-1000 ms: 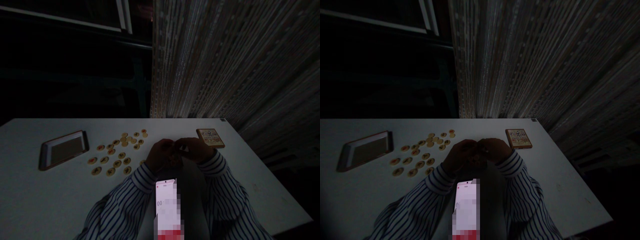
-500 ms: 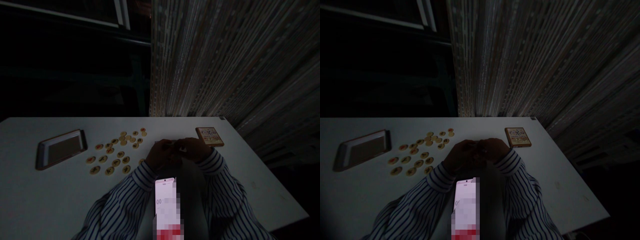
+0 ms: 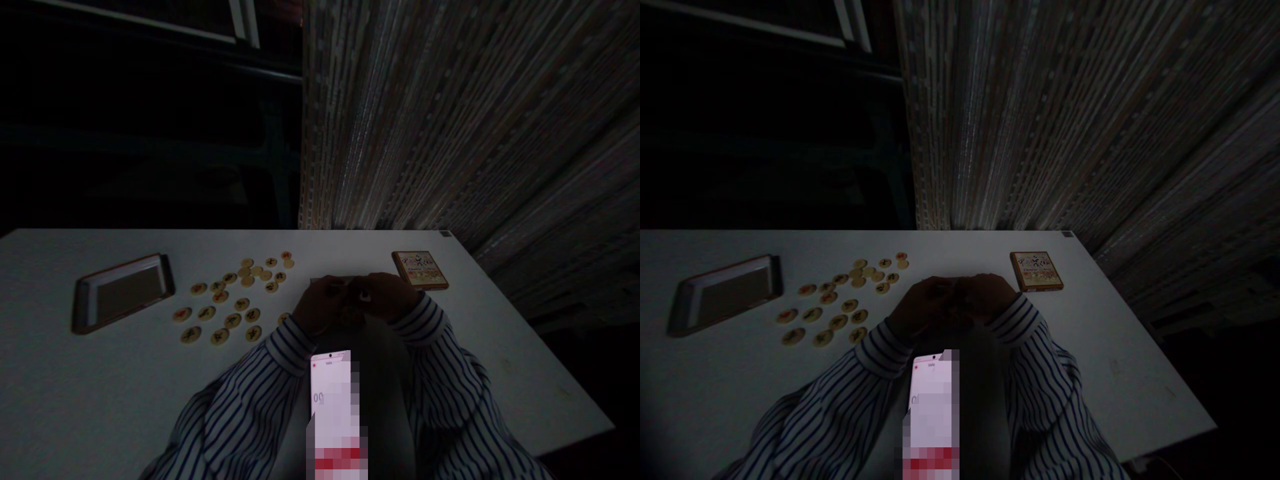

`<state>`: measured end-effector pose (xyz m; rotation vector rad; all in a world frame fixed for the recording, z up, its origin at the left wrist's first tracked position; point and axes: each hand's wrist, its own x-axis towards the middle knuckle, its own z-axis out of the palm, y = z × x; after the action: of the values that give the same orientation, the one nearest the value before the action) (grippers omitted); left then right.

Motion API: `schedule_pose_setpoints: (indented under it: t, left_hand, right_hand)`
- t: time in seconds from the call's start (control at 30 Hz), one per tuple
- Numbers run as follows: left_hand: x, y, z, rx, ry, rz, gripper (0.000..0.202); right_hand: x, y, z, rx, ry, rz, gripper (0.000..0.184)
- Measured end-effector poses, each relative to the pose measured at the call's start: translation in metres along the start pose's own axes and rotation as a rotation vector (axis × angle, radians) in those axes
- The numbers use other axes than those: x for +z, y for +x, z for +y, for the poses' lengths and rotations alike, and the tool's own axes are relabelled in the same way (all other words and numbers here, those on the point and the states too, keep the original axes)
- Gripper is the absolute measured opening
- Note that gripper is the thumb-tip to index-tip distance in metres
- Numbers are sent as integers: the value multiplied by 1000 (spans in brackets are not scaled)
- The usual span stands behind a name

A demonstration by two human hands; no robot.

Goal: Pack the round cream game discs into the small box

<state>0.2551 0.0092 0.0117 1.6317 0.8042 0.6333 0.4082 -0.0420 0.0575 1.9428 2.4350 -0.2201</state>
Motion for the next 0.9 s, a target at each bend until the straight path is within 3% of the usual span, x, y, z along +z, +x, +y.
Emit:
schedule_pose_setpoints:
  t: [0.17, 0.37, 0.57, 0.9]
  left_hand:
    - [-3, -1, -2, 36, 118, -18, 28]
    - [-3, -3, -2, 105, 563, 54, 25]
    - [3, -5, -1, 207, 927, -32, 25]
    - [5, -4, -6, 245, 880, 16, 25]
  right_hand:
    - [-1, -1, -1, 26, -16, -27, 29]
    - [-3, 2, -4, 99, -55, -94, 28]
    - [1, 7, -4, 89, -83, -115, 26]
    - [11, 14, -2, 73, -146, -156, 25]
